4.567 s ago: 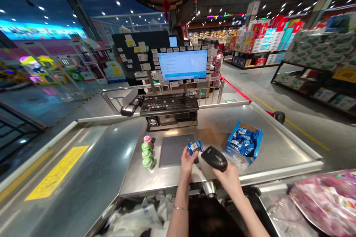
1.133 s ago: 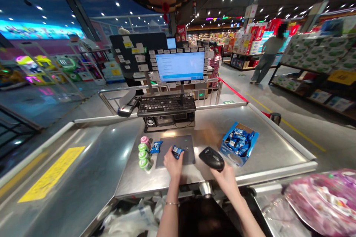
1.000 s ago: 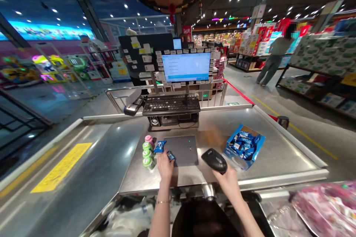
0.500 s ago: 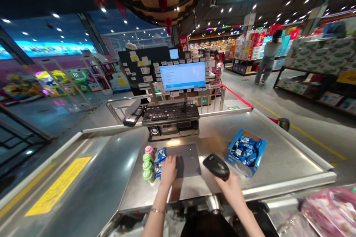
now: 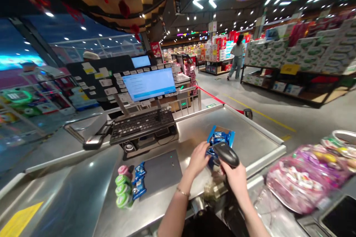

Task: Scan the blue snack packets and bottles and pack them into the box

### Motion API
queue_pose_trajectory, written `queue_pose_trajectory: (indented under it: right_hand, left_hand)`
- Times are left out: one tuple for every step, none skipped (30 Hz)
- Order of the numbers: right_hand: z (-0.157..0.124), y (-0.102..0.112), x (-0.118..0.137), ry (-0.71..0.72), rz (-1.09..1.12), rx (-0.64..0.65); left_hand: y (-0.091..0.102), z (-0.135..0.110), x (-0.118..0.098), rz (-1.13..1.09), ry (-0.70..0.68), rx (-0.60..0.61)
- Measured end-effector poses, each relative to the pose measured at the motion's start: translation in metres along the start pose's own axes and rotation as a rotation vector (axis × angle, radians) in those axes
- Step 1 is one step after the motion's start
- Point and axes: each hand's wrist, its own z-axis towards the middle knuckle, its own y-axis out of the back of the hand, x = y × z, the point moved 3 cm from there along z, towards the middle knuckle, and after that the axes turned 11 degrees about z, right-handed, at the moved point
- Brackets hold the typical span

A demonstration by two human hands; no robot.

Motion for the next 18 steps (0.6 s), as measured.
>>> queue_pose_trajectory:
  right_hand:
    - [0.003, 0.005, 0.004, -0.009, 0.026, -0.024]
    - [0.006, 0.010, 0.007, -0.015, 0.045, -0.045]
    - [0.008, 0.014, 0.009, -0.019, 0.056, -0.062]
    - [0.011, 0.018, 0.010, -0.020, 0.058, -0.079]
    - [0.013, 0.022, 0.010, -0.017, 0.056, -0.091]
    - [0.015, 0.025, 0.010, -0.012, 0.052, -0.098]
    - [0.017, 0.028, 0.010, -0.008, 0.049, -0.103]
    - [0.020, 0.031, 0.009, -0.005, 0.046, -0.105]
    - [0.021, 0.033, 0.008, -0.002, 0.043, -0.107]
    - [0.023, 0.034, 0.007, -0.001, 0.043, -0.112]
    - [0.025, 0.036, 0.005, -0.003, 0.047, -0.118]
    - [0.027, 0.036, 0.004, -0.009, 0.056, -0.125]
    - [0.028, 0.037, 0.003, -0.019, 0.067, -0.132]
    - [0.030, 0.037, 0.002, -0.030, 0.082, -0.140]
    - [0.031, 0.038, 0.002, -0.041, 0.096, -0.148]
    - [0.031, 0.038, 0.002, -0.050, 0.107, -0.154]
    - [0.032, 0.038, 0.002, -0.054, 0.112, -0.159]
    - [0.032, 0.039, 0.003, -0.056, 0.111, -0.162]
  left_hand:
    - [-0.005, 0.011, -0.003, -0.011, -0.017, -0.005]
    - [-0.012, 0.021, -0.005, -0.019, -0.030, -0.008]
    - [-0.019, 0.031, -0.007, -0.022, -0.040, -0.008]
    - [-0.027, 0.041, -0.008, -0.019, -0.047, -0.006]
    - [-0.035, 0.050, -0.009, -0.009, -0.051, -0.005]
    - [-0.043, 0.059, -0.010, 0.010, -0.052, -0.004]
    - [-0.050, 0.067, -0.011, 0.040, -0.048, -0.004]
    - [-0.057, 0.075, -0.012, 0.082, -0.038, -0.004]
    - [-0.063, 0.083, -0.013, 0.136, -0.020, -0.003]
    - [-0.069, 0.090, -0.014, 0.199, 0.006, -0.001]
    - [-0.074, 0.097, -0.015, 0.268, 0.040, 0.000]
    - [-0.078, 0.102, -0.017, 0.337, 0.078, 0.002]
    - [-0.082, 0.106, -0.018, 0.402, 0.117, 0.001]
    - [-0.086, 0.109, -0.019, 0.459, 0.151, -0.003]
    - [-0.089, 0.111, -0.020, 0.505, 0.180, -0.007]
    - [-0.092, 0.111, -0.021, 0.539, 0.201, -0.012]
    - [-0.095, 0.111, -0.022, 0.562, 0.216, -0.013]
    - [-0.097, 0.110, -0.022, 0.574, 0.226, -0.012]
